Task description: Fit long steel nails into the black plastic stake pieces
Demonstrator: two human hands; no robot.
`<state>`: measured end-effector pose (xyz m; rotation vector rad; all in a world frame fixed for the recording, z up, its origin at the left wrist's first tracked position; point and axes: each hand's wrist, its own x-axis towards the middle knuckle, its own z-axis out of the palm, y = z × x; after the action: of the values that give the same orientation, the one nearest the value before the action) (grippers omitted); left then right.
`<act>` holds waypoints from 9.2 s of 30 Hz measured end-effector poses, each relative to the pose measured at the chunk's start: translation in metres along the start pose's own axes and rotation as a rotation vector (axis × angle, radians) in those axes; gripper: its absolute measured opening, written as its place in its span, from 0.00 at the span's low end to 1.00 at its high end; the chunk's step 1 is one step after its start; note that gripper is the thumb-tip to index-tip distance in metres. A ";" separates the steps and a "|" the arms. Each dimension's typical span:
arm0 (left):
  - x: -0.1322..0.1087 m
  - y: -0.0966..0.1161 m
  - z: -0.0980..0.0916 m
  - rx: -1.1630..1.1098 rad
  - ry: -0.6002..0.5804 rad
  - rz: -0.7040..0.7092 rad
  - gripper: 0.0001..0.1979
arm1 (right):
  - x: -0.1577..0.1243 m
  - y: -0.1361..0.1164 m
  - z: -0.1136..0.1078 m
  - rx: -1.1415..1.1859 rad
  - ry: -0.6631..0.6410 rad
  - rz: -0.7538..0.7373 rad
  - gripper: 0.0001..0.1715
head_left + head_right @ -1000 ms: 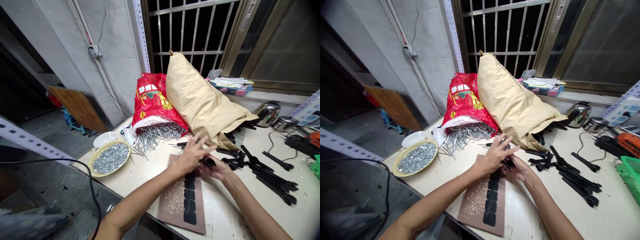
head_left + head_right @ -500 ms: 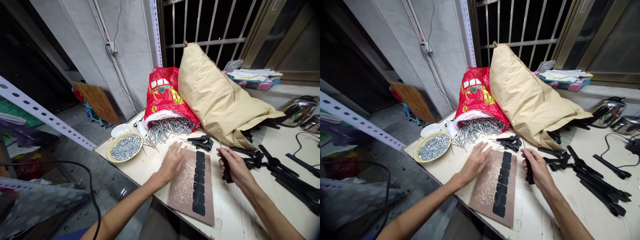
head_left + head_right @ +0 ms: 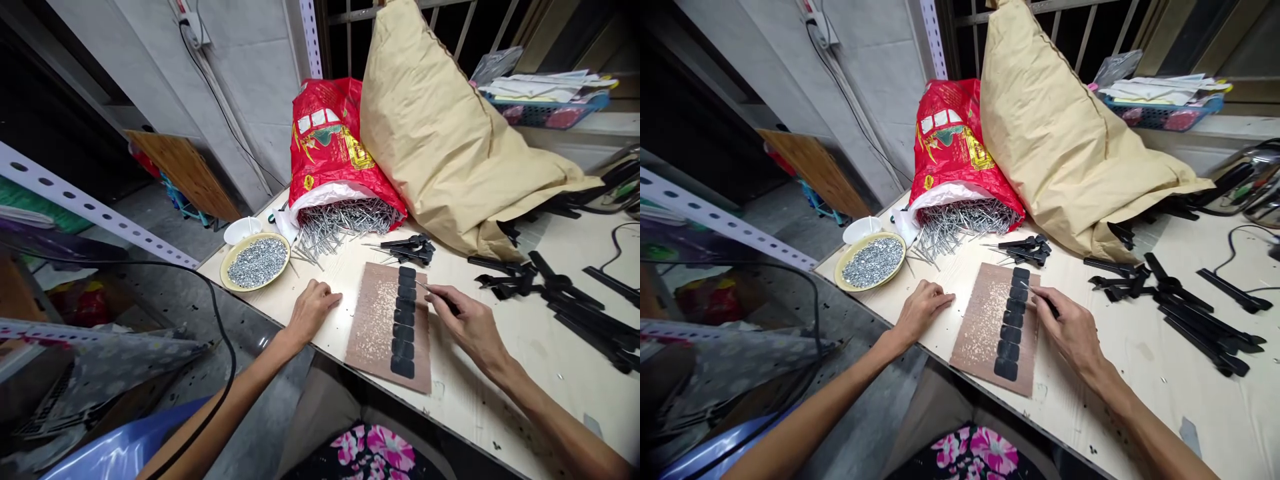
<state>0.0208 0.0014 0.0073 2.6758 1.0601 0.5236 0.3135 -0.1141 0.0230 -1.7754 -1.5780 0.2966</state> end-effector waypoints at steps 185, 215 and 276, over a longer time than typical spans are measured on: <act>0.051 0.115 0.020 -1.451 0.133 -0.522 0.14 | -0.017 -0.061 0.002 -0.294 0.059 -0.111 0.13; 0.051 0.108 0.020 -1.514 -0.017 -0.639 0.17 | -0.012 -0.049 0.005 0.092 -0.019 -0.049 0.08; 0.058 0.092 0.062 -0.420 0.165 -0.169 0.20 | -0.002 0.014 -0.008 -0.033 -0.109 -0.168 0.18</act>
<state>0.1415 -0.0289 -0.0052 2.1884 1.0664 0.8393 0.3280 -0.1188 0.0190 -1.6629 -1.8068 0.2926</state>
